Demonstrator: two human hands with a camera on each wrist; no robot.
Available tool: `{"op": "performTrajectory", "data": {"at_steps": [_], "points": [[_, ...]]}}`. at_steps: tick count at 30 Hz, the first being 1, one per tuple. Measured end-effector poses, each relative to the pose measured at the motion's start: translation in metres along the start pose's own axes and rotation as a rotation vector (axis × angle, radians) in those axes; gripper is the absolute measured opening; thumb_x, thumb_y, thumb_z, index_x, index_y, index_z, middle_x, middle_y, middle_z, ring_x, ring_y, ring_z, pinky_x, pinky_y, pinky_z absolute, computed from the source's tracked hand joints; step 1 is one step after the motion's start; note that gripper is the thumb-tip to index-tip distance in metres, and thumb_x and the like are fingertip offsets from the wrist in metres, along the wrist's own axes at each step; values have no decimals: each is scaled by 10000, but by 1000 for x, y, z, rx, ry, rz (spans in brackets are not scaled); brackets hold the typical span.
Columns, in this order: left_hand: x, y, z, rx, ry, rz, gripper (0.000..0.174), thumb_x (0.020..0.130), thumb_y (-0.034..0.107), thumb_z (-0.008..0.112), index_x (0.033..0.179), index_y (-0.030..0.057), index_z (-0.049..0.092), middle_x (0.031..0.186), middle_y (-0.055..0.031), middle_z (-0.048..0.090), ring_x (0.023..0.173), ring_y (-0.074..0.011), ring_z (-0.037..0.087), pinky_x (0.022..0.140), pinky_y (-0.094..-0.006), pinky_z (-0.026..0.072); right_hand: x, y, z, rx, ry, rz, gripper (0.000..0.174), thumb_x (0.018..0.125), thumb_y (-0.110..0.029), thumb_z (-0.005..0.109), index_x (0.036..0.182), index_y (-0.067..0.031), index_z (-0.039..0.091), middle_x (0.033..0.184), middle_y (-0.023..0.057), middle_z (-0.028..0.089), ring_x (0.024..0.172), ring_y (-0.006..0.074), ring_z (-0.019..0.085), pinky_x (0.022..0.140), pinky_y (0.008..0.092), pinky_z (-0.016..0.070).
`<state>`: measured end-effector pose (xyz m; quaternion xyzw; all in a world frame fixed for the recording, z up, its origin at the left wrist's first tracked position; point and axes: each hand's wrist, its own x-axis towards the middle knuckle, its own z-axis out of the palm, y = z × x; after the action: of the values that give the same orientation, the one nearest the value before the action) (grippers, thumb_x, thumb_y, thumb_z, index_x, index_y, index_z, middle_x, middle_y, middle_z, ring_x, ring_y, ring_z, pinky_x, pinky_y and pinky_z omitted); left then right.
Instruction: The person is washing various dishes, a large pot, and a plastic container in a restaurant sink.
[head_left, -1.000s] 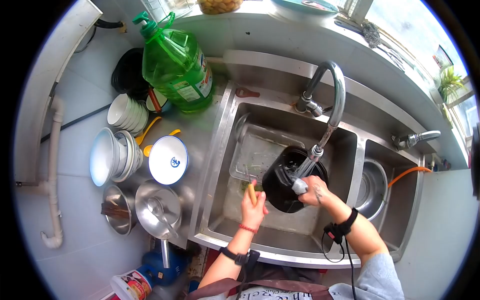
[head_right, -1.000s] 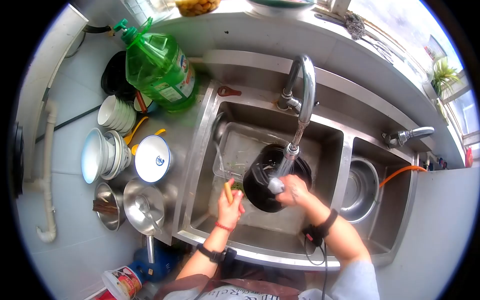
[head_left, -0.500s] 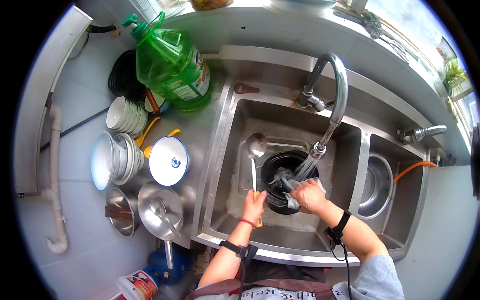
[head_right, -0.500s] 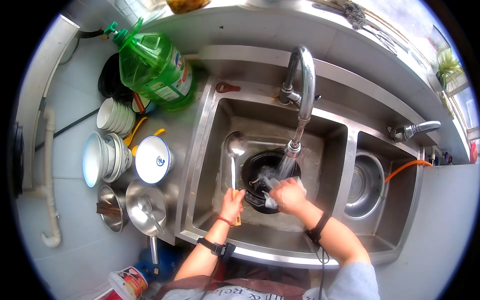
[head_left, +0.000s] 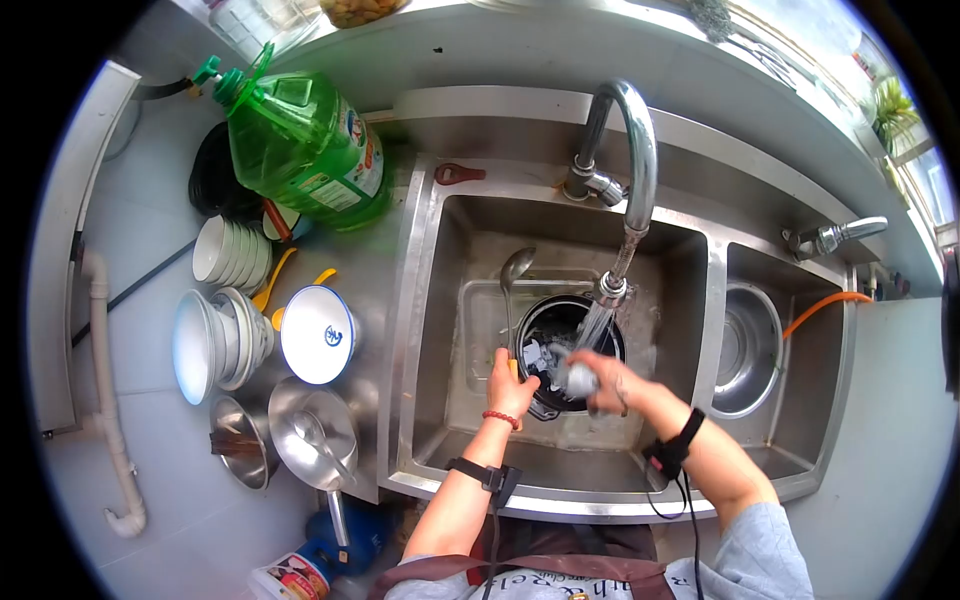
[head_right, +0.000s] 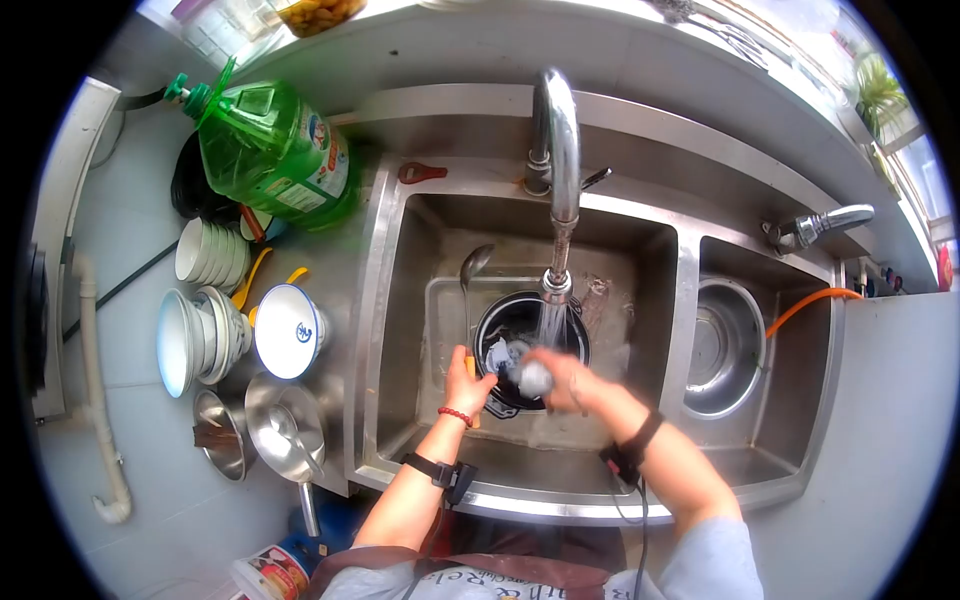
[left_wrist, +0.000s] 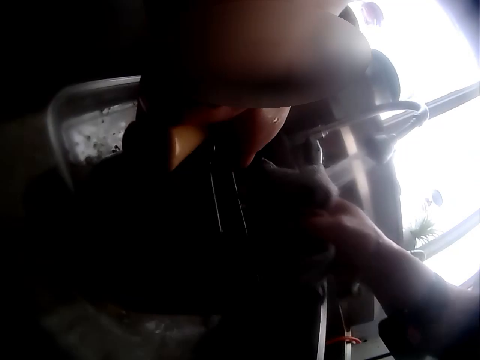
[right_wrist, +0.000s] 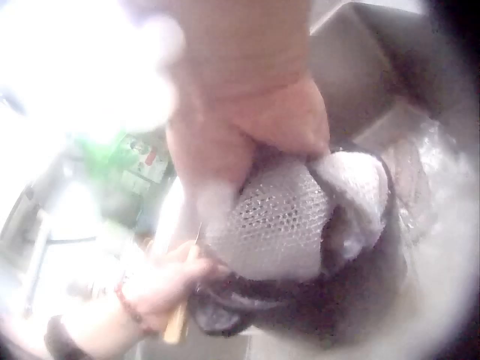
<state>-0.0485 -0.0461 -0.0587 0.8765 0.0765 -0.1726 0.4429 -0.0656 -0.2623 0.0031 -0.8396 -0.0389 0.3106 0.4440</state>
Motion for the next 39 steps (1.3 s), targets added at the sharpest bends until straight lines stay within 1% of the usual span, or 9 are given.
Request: {"op": "performTrajectory", "data": {"at_steps": [5,9,16,19,21,25,29,33,39], "points": [[-9,2,1,95,174,219,472,643,104,735,1029,42,470,929,-178,602,867,-370,591,771,-415,469,67,37,-9,-683,-140,-180,720,683,-263,772,1301,-100,439,1353,182,409,1100,367,566,904,403,477],[-16,4,3,-84,108,109,438,692,127,700,1057,92,461,913,-174,600,839,-417,604,721,-427,481,96,97,79,-825,-563,54,380,808,-308,574,1089,-78,684,1138,183,646,1077,307,620,888,383,497],[-17,-1,-6,-88,2,159,413,710,106,683,1064,58,476,882,-136,588,827,-329,611,750,-370,480,115,30,69,599,124,439,226,817,-155,602,960,19,616,732,101,599,624,175,555,560,374,477],[-12,4,-10,-69,-76,108,641,742,110,662,1326,4,419,1090,-231,618,1016,-385,614,855,-390,492,125,121,87,1793,817,507,228,900,-82,450,1044,6,604,966,144,640,940,291,607,868,408,493],[-9,5,-6,-51,-111,79,638,738,121,672,1316,10,425,1100,-235,614,1030,-399,602,856,-407,491,100,112,83,1934,890,509,300,910,-88,363,1060,-1,608,1056,163,654,1036,300,611,891,419,494],[-1,5,-3,1,-188,144,676,714,123,685,1324,43,406,1107,-227,615,1001,-415,603,836,-428,498,123,70,78,1465,589,589,281,872,-129,514,1127,-24,570,1114,143,627,1029,272,604,867,377,489],[12,-4,-2,-70,-111,192,632,722,128,680,1299,60,430,1064,-207,625,979,-407,610,819,-416,497,134,84,108,236,-99,22,496,879,-261,513,1282,25,467,1262,236,556,1155,355,543,981,422,409],[9,-3,-5,-55,-139,170,629,726,121,676,1302,67,428,1071,-215,634,993,-416,606,822,-428,501,88,90,54,-440,-743,31,343,818,-231,554,1080,-36,660,1147,192,634,1094,331,597,896,406,472],[5,0,1,-45,-118,231,597,734,117,659,1286,55,440,1084,-212,625,1007,-395,609,827,-401,497,131,109,64,-200,179,71,374,642,-192,666,955,13,680,958,241,668,910,378,648,795,423,513]]}}
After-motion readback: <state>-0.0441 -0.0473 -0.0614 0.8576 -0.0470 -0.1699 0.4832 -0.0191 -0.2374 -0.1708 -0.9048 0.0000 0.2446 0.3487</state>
